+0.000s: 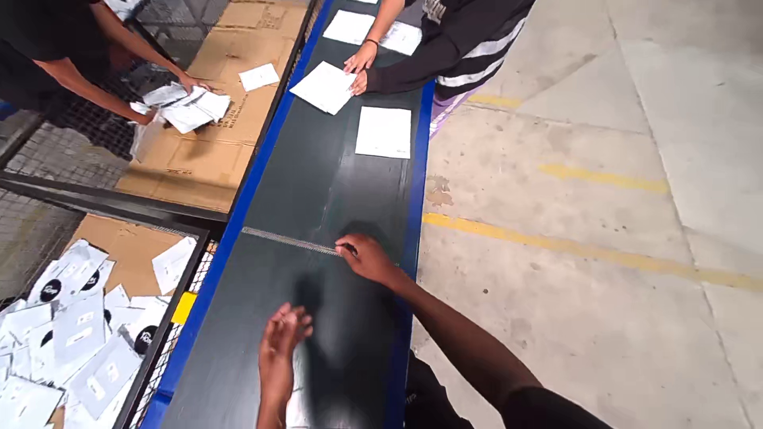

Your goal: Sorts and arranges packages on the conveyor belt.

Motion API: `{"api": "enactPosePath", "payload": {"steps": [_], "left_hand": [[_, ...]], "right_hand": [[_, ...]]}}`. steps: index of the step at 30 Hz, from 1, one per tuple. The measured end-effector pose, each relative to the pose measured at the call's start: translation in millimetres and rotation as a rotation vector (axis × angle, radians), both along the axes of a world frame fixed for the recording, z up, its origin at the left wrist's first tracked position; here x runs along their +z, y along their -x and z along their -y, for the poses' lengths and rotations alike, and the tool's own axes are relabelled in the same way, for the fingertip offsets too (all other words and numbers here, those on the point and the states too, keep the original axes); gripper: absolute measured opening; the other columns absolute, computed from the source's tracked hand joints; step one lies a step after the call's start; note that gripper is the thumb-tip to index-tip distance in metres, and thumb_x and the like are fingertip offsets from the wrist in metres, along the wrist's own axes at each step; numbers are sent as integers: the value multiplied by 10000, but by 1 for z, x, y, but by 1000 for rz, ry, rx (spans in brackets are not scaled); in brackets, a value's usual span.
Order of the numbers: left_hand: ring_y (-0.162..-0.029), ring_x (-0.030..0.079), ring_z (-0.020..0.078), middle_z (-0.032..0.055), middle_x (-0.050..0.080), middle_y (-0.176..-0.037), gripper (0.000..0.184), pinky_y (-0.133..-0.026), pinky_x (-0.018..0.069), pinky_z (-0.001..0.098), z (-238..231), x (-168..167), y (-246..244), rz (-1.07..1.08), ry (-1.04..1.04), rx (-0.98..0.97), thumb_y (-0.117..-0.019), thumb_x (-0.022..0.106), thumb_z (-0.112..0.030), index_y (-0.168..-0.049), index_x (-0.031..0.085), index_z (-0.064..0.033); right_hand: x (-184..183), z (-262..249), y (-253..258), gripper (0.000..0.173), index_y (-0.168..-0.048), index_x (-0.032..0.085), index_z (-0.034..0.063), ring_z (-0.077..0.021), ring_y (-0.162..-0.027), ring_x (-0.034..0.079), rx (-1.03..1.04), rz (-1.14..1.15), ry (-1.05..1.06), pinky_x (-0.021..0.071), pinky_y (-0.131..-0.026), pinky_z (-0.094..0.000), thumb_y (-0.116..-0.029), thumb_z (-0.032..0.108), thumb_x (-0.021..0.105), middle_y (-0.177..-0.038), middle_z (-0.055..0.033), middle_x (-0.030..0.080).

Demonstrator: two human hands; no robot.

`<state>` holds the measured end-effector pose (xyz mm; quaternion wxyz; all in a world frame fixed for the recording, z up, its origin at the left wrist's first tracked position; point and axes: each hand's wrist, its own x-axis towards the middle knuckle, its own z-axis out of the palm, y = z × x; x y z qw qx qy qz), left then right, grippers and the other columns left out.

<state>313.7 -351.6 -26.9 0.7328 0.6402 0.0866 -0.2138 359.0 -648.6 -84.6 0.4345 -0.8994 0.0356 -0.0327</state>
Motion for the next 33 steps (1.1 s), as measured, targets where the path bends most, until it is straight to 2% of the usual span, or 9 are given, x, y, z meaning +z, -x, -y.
{"api": "enactPosePath", "payload": {"steps": [5, 11, 14, 18, 21, 24, 28, 31, 33], "left_hand": [[-939, 740, 327, 203, 706, -1169, 307, -810, 638, 490, -44, -26, 140, -202, -72, -46, -1051, 521, -72, -1330, 537, 55], [-931, 737, 300, 184, 697, -1171, 293, -805, 634, 466, -97, -25, 195, -318, -67, 26, -1083, 467, -131, -1313, 535, 37], [-936, 737, 310, 200, 701, -1167, 301, -810, 633, 465, -94, -21, 195, -288, -75, 40, -1079, 464, -137, -1305, 553, 41], [-1050, 707, 380, 261, 655, -1259, 409, -890, 609, 514, -61, -19, 186, -266, 70, 32, -1096, 415, -216, -1376, 506, 68], [-1157, 667, 388, 247, 586, -1386, 540, -951, 584, 537, -37, -20, 177, -327, 161, 47, -1083, 478, -325, -1500, 376, 3], [-912, 740, 269, 184, 742, -1041, 349, -837, 631, 452, -44, -19, 166, -278, -87, 96, -937, 737, -106, -1221, 626, 63], [-897, 744, 234, 140, 744, -1047, 398, -809, 643, 451, -99, 13, 78, -88, -145, 91, -925, 737, -90, -1271, 581, 31], [-1177, 658, 369, 204, 547, -1433, 745, -969, 585, 545, -125, 29, -28, 40, 116, 99, -993, 616, -469, -1538, 313, -61], [-1248, 613, 395, 202, 453, -1529, 755, -990, 564, 568, -115, 30, -61, -13, 92, 123, -1023, 510, -566, -1560, 266, -94]], "right_hand": [[-12, 33, -26, 356, -1228, 713, 204, -163, -1159, 652, -217, -28, 156, 562, -973, -416, -1048, 429, 505, -1226, -17, 696], [-41, 123, -34, 479, -1472, 547, 93, -346, -1491, 384, -466, -85, 495, 335, -1209, -545, -1058, 324, 478, -1579, -128, 465], [-51, 113, -23, 402, -1284, 694, 116, -317, -1451, 448, -406, -77, 625, 243, -1243, -577, -1079, 342, 432, -1446, -86, 610], [-13, 15, 54, 405, -1155, 724, 82, -379, -1259, 599, -138, -89, 565, 318, -1154, -666, -1082, 320, 404, -1237, -162, 699], [23, -99, 158, 366, -1085, 746, 118, -266, -1081, 687, 170, -103, 227, 543, -978, -503, -1060, 370, 482, -1107, -100, 728], [45, -166, 254, 243, -1042, 766, 138, -169, -1068, 688, 585, -69, -206, 544, -987, -452, -1013, 336, 628, -1092, -19, 743], [62, -138, 285, 236, -1120, 748, 86, -139, -995, 710, 677, -111, -510, 581, -943, -385, -1017, 280, 661, -1051, -46, 754], [48, -96, 255, 258, -1114, 746, 134, -93, -934, 709, 443, -128, -342, 605, -890, -363, -1038, 342, 614, -1021, 0, 748], [41, -76, 207, 287, -1147, 743, 151, -105, -982, 699, 272, -133, -203, 596, -911, -389, -1032, 367, 592, -1075, 0, 739]]}}
